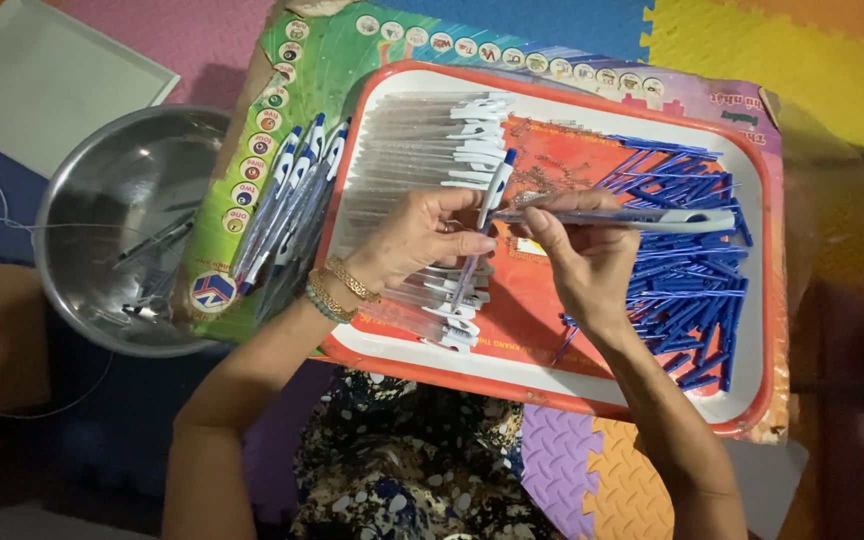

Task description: Assembling ballpoint pens by inserting ink refills into barrels and attaching caps.

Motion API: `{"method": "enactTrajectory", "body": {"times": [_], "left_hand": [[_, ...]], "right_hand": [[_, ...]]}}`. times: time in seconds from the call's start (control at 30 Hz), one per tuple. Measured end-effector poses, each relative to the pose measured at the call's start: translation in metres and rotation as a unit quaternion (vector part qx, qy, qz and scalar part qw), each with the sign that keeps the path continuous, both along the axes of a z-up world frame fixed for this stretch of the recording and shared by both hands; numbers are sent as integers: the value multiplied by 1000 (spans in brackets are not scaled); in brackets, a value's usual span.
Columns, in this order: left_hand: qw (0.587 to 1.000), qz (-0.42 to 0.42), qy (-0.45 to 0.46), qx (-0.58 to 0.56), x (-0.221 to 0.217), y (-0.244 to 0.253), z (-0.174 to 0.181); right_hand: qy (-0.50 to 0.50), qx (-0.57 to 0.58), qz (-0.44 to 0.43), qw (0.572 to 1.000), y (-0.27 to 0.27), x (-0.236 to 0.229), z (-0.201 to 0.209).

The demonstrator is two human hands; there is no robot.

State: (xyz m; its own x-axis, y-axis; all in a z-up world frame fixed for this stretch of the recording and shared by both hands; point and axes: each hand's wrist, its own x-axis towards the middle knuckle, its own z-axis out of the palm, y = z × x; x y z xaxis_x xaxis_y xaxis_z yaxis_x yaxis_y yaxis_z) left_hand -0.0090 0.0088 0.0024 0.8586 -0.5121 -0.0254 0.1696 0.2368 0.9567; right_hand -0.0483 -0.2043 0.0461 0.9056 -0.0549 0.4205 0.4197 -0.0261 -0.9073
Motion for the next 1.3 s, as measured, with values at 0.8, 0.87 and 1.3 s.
{"method": "enactTrajectory", "body": {"times": [0.8,0.87,1.3], "left_hand": [[989,41,-78,121,8,-24,-36],[994,9,-55,91,3,-14,-20],[991,-116,-36,58,-3,-14,6]], "right_hand": [[-203,-336,-44,919,-23,3,-34],[-120,-229,-40,965,-21,6,-10],[130,-17,-34,991,-69,63,-40]]}}
